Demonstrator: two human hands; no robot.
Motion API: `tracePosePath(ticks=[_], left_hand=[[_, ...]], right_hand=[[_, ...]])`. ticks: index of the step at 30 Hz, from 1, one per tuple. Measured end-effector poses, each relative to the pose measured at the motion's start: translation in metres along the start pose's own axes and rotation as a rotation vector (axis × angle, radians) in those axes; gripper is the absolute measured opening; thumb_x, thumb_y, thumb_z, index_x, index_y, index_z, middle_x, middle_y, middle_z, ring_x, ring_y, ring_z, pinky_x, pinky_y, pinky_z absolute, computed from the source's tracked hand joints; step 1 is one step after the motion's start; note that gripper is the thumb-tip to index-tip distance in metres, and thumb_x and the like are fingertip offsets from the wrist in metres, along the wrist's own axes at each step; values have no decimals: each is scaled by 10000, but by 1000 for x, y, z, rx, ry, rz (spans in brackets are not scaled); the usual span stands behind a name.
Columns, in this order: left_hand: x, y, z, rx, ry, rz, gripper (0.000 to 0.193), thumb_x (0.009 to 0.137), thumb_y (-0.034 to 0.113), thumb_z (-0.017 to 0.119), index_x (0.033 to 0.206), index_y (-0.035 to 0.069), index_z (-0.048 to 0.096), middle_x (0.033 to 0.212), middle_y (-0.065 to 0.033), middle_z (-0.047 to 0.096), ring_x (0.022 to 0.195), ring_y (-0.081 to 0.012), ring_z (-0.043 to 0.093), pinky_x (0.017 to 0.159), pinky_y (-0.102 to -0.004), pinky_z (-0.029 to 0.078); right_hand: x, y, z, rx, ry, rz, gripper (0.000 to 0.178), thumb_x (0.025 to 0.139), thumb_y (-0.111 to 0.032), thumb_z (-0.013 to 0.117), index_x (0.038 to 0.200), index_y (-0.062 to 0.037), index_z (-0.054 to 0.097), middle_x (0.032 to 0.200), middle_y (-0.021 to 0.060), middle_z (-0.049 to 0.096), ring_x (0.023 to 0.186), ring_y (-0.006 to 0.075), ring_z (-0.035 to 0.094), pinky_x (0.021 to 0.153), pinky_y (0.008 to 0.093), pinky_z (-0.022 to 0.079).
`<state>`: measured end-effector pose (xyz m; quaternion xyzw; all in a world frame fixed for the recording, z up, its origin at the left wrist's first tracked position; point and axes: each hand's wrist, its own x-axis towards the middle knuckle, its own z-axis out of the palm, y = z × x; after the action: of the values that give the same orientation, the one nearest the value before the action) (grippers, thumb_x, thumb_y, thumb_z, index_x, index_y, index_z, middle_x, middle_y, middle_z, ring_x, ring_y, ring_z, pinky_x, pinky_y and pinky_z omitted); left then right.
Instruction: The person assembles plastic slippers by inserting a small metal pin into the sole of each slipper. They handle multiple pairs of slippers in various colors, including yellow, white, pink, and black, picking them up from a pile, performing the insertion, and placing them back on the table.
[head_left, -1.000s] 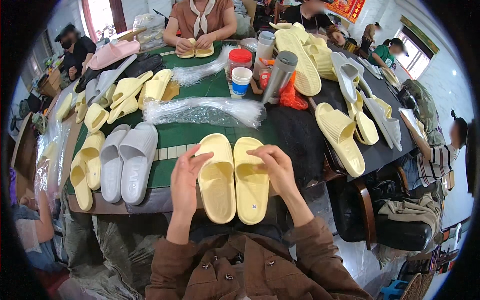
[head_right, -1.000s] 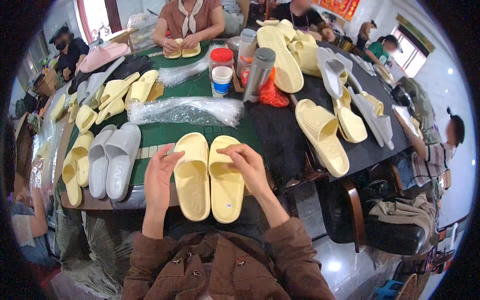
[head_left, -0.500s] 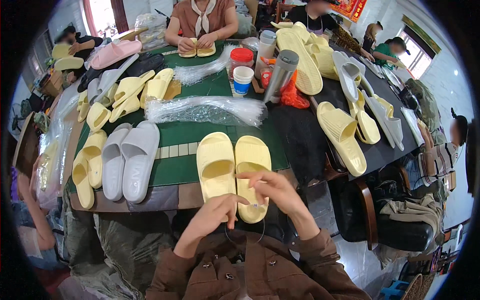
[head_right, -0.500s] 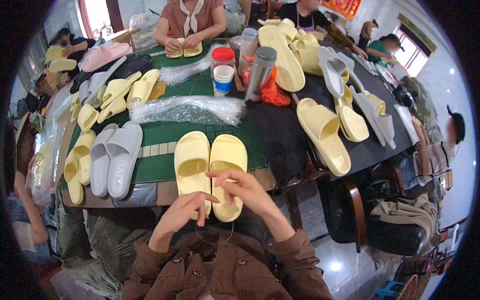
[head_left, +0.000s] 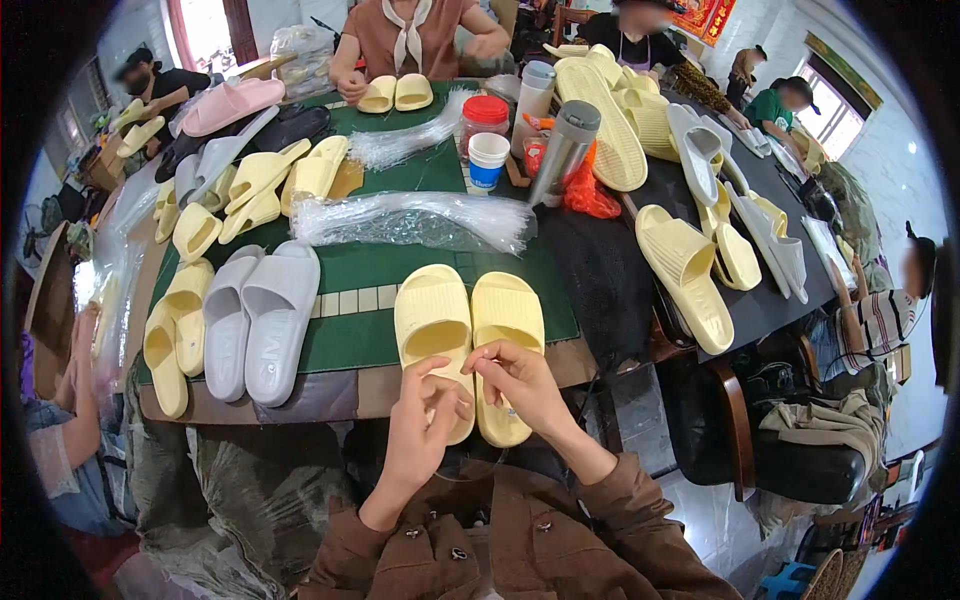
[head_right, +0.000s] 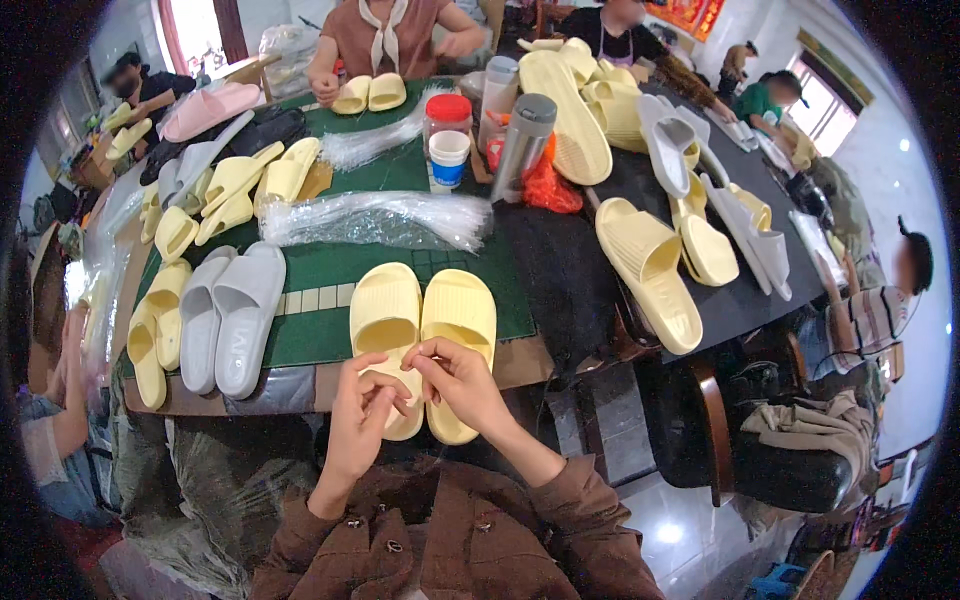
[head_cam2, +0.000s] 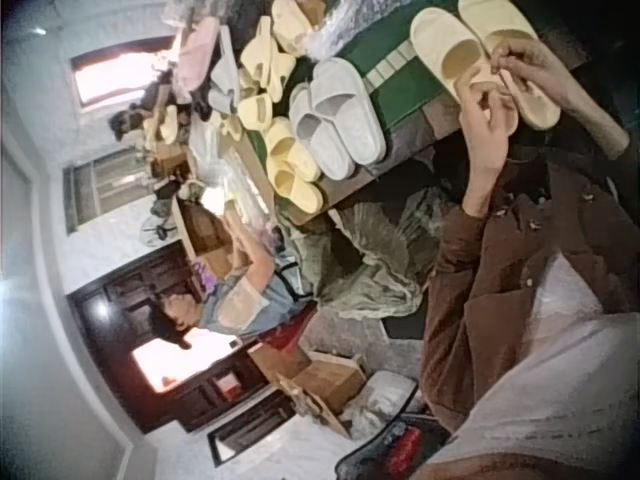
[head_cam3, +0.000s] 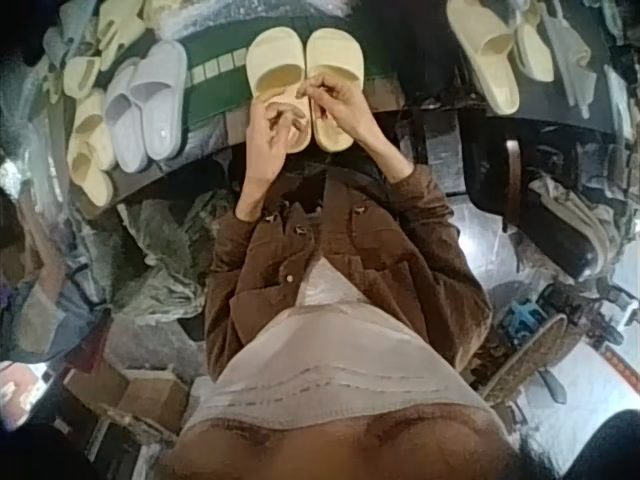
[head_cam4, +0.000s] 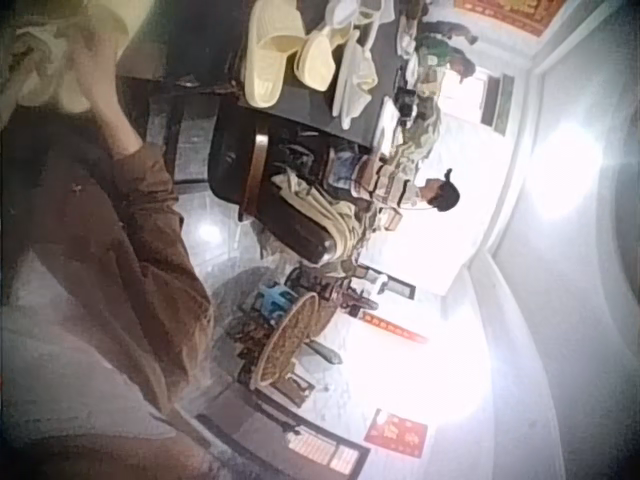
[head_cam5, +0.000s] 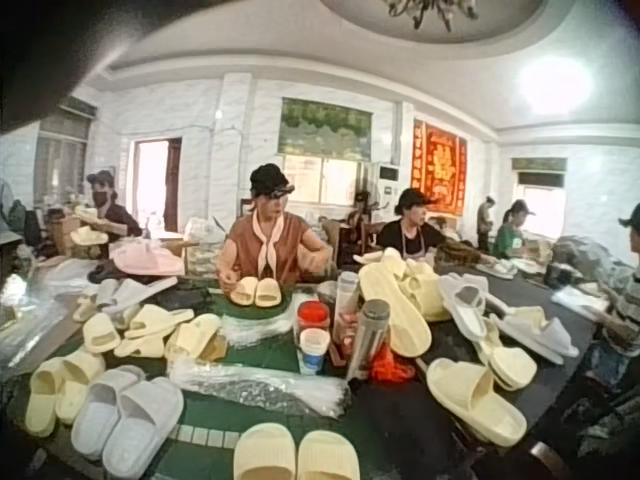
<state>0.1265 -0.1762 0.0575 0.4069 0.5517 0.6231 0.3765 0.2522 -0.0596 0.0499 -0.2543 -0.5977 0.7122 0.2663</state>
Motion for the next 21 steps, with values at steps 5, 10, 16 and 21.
tracePosePath(ticks=[5,10,16,21], left_hand=[[0,-13,-14,86,-169,62,198,944,13,473,1107,-42,572,936,-86,610,836,-139,599,798,-270,475],[-5,-10,-9,-57,-152,-25,228,950,61,494,1120,-34,613,969,-61,617,889,-124,578,821,-269,461],[0,-19,-31,-47,-47,-125,268,987,116,473,1176,-34,588,970,-65,612,905,-126,577,783,-279,468],[11,-19,-22,400,-12,7,296,926,65,526,1201,-44,550,1049,-157,576,915,-226,605,787,-328,491]], right_hand=[[-1,5,1,33,14,34,134,981,-119,524,996,-16,610,906,6,635,602,31,524,536,181,426],[-2,10,-2,11,7,33,143,978,-126,530,1009,-10,609,899,16,632,626,40,547,552,186,443],[1,14,-24,-95,158,-148,179,936,-75,570,1106,-31,605,813,21,624,671,63,571,587,209,468],[-11,-2,-21,-389,233,-83,138,927,-33,552,1055,-1,590,730,24,603,604,55,548,560,217,455]])
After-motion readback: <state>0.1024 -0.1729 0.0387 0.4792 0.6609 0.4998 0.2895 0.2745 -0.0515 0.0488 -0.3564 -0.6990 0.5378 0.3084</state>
